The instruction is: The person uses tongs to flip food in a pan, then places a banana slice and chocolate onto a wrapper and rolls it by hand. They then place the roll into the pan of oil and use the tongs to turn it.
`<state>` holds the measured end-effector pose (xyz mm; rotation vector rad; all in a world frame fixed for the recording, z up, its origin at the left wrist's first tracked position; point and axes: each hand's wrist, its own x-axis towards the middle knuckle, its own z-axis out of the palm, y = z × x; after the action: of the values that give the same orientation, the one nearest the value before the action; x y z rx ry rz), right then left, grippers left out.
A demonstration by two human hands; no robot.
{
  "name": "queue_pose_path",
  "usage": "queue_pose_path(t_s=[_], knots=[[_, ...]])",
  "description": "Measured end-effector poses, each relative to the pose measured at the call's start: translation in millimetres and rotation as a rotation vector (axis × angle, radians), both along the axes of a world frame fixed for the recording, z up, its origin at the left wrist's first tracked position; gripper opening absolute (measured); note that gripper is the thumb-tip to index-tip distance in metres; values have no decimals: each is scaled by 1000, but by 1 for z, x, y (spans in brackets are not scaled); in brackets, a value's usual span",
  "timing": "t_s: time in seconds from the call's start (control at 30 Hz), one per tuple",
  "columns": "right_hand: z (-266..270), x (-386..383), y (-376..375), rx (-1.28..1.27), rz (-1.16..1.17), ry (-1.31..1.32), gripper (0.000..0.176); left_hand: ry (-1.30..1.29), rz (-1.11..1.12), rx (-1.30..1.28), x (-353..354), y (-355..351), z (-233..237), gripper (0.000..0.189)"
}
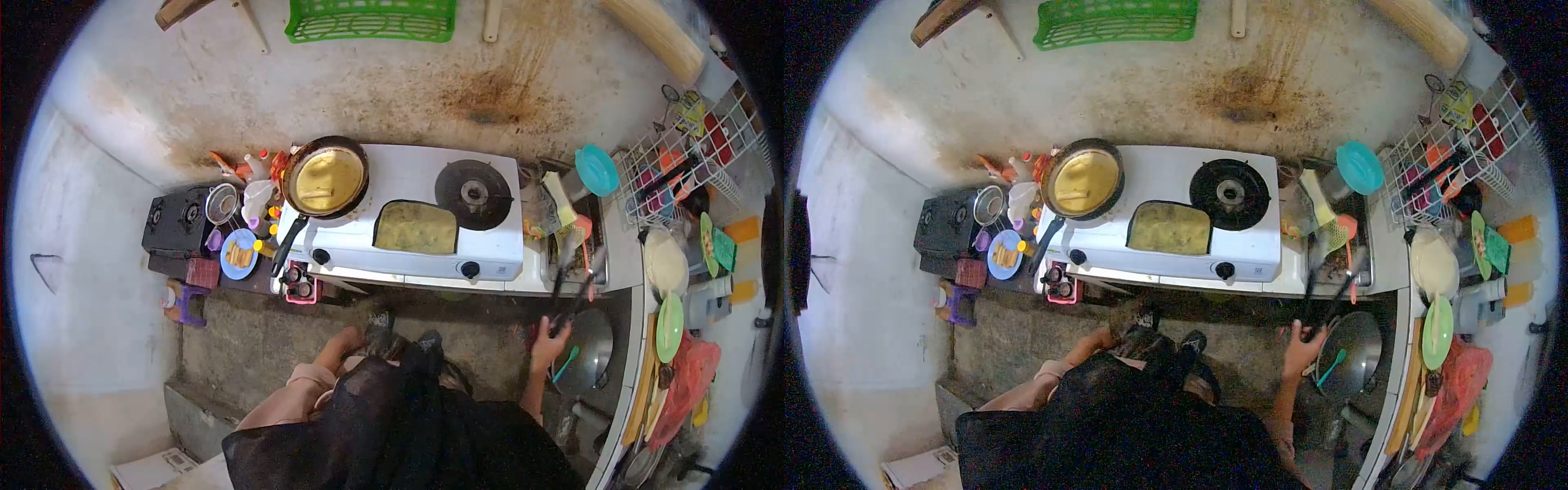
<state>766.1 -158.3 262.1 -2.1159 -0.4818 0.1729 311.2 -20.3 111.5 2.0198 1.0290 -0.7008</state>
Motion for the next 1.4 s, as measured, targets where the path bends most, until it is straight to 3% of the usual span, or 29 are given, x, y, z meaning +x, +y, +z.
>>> queue_pose_path(t_s=[0.07, 0.13, 0.17, 0.23, 0.33, 0.4, 0.5, 0.53, 0.6, 0.67, 0.7, 0.77, 0.83, 0.93, 0.97, 1.03, 1.23, 1.27, 1.33, 1.4], knots=[[-20, -28, 16, 12, 99, -25, 61, -26, -73, 38, -18, 8, -23, 38], [-3, -66, 51, -60, 218, -246, 67, -29, -52, 41, -17, 20, -23, 37], [2, -80, 73, -59, 262, -222, 71, -15, 10, 20, -13, 26, 7, 37], [1, -99, 119, -62, 317, -213, 77, -42, 118, 6, -23, 37, 24, 36], [-9, -119, 194, -193, 373, -204, 86, -178, 242, 39, -56, 42, -28, 37], [-8, -135, 239, -295, 352, -265, 88, -276, 316, 69, -76, 52, -61, 39], [6, -156, 289, -394, 342, -256, 88, -112, 366, 123, -103, 60, -79, 42], [4, -165, 302, -418, 326, -266, 87, -24, 467, -100, -114, 69, -80, 46], [-4, -175, 320, -449, 295, -330, 90, -106, 564, -100, -132, 74, -102, 54], [-21, -180, 333, -529, 280, -357, 95, -222, 555, -12, -138, 79, -73, 52], [-21, -184, 334, -541, 273, -362, 98, -123, 414, 38, -143, 86, -89, 49], [-42, -188, 342, -609, 219, -464, 101, -154, 385, 1, -141, 103, -62, 46], [-49, -193, 340, -654, 167, -556, 108, -182, 353, -59, -134, 114, -51, 42], [-24, -198, 328, -572, 243, -425, 112, -256, 289, -133, -114, 129, -45, 36], [-29, -196, 324, -540, 218, -415, 110, -302, 257, -132, -103, 130, -31, 35], [-27, -197, 310, -475, 222, -379, 108, -424, 371, -435, -80, 140, -39, 32], [-34, -195, 222, -348, 311, -367, 89, -448, 48, -549, -21, 154, -4, 31], [-36, -197, 202, -363, 324, -342, 86, -501, 55, -568, -20, 152, -5, 32], [-52, -198, 159, -434, 312, -387, 79, -346, -90, -566, -12, 158, -58, 34], [-60, -194, 117, -533, 323, -352, 69, -191, -171, -473, 3, 156, -82, 33]])
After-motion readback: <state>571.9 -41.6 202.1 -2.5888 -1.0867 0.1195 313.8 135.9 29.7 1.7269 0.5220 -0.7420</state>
